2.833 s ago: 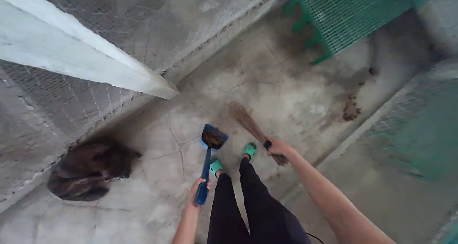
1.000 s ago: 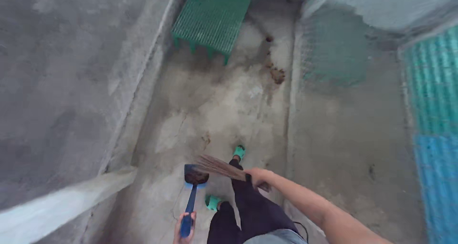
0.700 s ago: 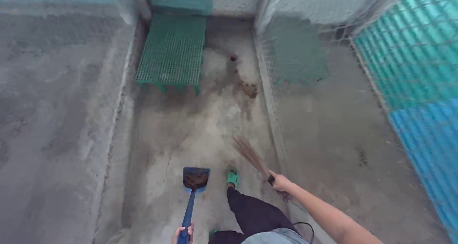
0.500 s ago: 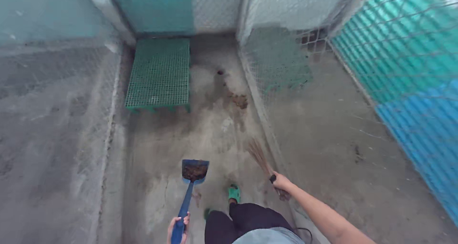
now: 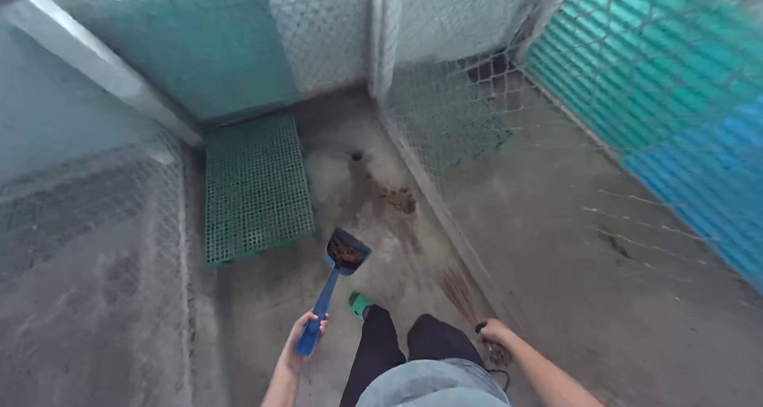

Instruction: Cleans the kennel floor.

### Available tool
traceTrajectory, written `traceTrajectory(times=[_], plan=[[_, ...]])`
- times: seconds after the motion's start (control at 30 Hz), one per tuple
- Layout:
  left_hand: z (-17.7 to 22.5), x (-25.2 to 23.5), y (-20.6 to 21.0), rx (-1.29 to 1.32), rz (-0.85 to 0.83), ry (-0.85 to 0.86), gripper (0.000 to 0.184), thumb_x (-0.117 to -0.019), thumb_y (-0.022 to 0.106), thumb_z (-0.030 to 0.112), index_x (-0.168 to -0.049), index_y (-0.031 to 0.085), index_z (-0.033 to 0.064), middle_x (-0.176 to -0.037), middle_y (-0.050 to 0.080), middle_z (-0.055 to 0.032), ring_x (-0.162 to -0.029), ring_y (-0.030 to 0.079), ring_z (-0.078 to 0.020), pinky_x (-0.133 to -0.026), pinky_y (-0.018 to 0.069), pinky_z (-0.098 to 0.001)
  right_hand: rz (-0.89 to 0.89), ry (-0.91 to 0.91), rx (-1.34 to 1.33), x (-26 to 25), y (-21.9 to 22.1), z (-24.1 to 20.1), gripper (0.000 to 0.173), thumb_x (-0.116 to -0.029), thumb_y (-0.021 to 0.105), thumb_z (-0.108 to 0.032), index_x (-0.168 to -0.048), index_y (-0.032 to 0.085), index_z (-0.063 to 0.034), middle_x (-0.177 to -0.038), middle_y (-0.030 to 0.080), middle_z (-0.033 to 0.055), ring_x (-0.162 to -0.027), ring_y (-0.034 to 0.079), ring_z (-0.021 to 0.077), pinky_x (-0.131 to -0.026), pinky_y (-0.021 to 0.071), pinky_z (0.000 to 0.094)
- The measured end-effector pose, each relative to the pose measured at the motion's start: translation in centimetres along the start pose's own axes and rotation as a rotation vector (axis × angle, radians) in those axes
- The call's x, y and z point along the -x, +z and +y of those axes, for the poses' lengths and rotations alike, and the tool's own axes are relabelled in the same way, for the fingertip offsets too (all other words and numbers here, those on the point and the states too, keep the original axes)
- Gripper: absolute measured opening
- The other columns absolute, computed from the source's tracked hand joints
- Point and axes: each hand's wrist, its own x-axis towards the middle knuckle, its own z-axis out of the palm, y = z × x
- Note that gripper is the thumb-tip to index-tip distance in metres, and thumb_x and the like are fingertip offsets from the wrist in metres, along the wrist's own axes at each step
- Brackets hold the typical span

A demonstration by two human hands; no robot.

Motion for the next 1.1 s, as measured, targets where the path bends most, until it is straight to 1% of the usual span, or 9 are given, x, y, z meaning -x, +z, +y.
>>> traceTrajectory(times=[0.1, 0.2, 0.37, 0.47, 0.63, 0.7, 0.87, 1.0, 1.1], plan=[[8.5, -4.7, 3.8, -0.122, 0.063, -0.072, 0.028, -0.1023, 0.030, 0.015, -0.107, 0.054, 0.0021, -0.080, 0.065, -0.0072, -0.056, 0.063, -0.0078, -0.047, 0.0523, -0.0174, -0.031, 0.092, -0.078, -0.3, 0.6, -3.0, 0.050, -0.0916, 0.076, -0.031, -0.126, 0.065, 0.0034, -0.122, 0.068, 0.0229, -0.113, 0.068, 0.0334, -0.097, 0.0533, 0.0529], [15.9, -10.1, 8.4, -0.231, 0.133, -0.096, 0.025, -0.1030, 0.032, 0.015, -0.106, 0.053, 0.0017, -0.078, 0.063, -0.0078, -0.055, 0.061, -0.0086, -0.046, 0.0508, -0.0181, -0.064, 0.115, -0.175, 0.5, 0.6, -6.7, 0.049, -0.0932, 0.075, -0.030, -0.127, 0.065, 0.0049, -0.126, 0.067, 0.0243, -0.118, 0.065, 0.0350, -0.102, 0.0506, 0.0532], [24.5, -19.1, 14.2, -0.289, 0.200, -0.100, 0.017, -0.1013, 0.039, 0.013, -0.107, 0.052, 0.0039, -0.078, 0.063, -0.0086, -0.058, 0.064, -0.0116, -0.050, 0.0537, -0.0208, -0.164, 0.167, -0.184, -2.1, -1.0, -12.2, 0.050, -0.0928, 0.074, -0.031, -0.128, 0.065, 0.0038, -0.127, 0.066, 0.0234, -0.119, 0.065, 0.0334, -0.102, 0.0503, 0.0520], [29.5, -24.2, 17.8, -0.364, 0.195, -0.100, 0.017, -0.1014, 0.039, 0.013, -0.107, 0.053, 0.0034, -0.077, 0.062, -0.0086, -0.058, 0.063, -0.0117, -0.050, 0.0534, -0.0210, -0.181, 0.192, -0.248, -4.6, -3.6, -16.6, 0.046, -0.0913, 0.075, -0.024, -0.127, 0.064, 0.0034, -0.121, 0.067, 0.0226, -0.109, 0.067, 0.0319, -0.093, 0.0538, 0.0500], [38.3, -31.9, 22.8, -0.512, 0.278, -0.180, 0.014, -0.1011, 0.043, 0.014, -0.103, 0.053, 0.0046, -0.076, 0.063, -0.0090, -0.057, 0.064, -0.0129, -0.049, 0.0535, -0.0221, -0.258, 0.185, -0.229, -7.0, -6.4, -23.1, 0.049, -0.1026, 0.060, -0.032, -0.131, 0.062, 0.0069, -0.136, 0.062, 0.0255, -0.129, 0.059, 0.0347, -0.108, 0.0462, 0.0511], [41.0, -34.6, 24.6, -0.562, 0.292, -0.202, 0.012, -0.1012, 0.045, 0.014, -0.104, 0.053, 0.0052, -0.078, 0.063, -0.0095, -0.060, 0.065, -0.0140, -0.051, 0.0549, -0.0236, -0.253, 0.180, -0.199, -8.3, -6.9, -24.3, 0.050, -0.1014, 0.061, -0.034, -0.130, 0.063, 0.0068, -0.136, 0.062, 0.0260, -0.131, 0.058, 0.0360, -0.110, 0.0450, 0.0534], [46.3, -41.1, 29.1, -0.758, 0.259, -0.255, 0.013, -0.1022, 0.045, 0.017, -0.107, 0.053, 0.0072, -0.083, 0.062, -0.0085, -0.065, 0.065, -0.0140, -0.055, 0.0557, -0.0246, -0.228, 0.276, -0.308, -7.1, -9.1, -29.1, 0.049, -0.0960, 0.069, -0.027, -0.132, 0.061, 0.0056, -0.131, 0.064, 0.0256, -0.123, 0.063, 0.0352, -0.104, 0.0499, 0.0523], [48.5, -46.6, 30.7, -0.908, 0.131, -0.286, 0.031, -0.1062, 0.041, 0.017, -0.135, 0.048, 0.0106, -0.095, 0.061, -0.0084, -0.069, 0.063, -0.0132, -0.058, 0.0541, -0.0253, -0.171, 0.336, -0.454, -7.9, -7.7, -30.9, 0.054, -0.0952, 0.070, -0.029, -0.135, 0.060, 0.0058, -0.139, 0.060, 0.0265, -0.133, 0.057, 0.0370, -0.111, 0.0445, 0.0547], [50.2, -50.1, 32.4, -1.048, 0.105, -0.309, 0.033, -0.1051, 0.042, 0.014, -0.138, 0.048, 0.0089, -0.098, 0.060, -0.0090, -0.072, 0.061, -0.0137, -0.062, 0.0531, -0.0262, -0.157, 0.424, -0.738, -5.4, -7.0, -33.9, 0.053, -0.1001, 0.066, -0.028, -0.138, 0.056, 0.0079, -0.141, 0.057, 0.0286, -0.134, 0.055, 0.0369, -0.112, 0.0433, 0.0530]])
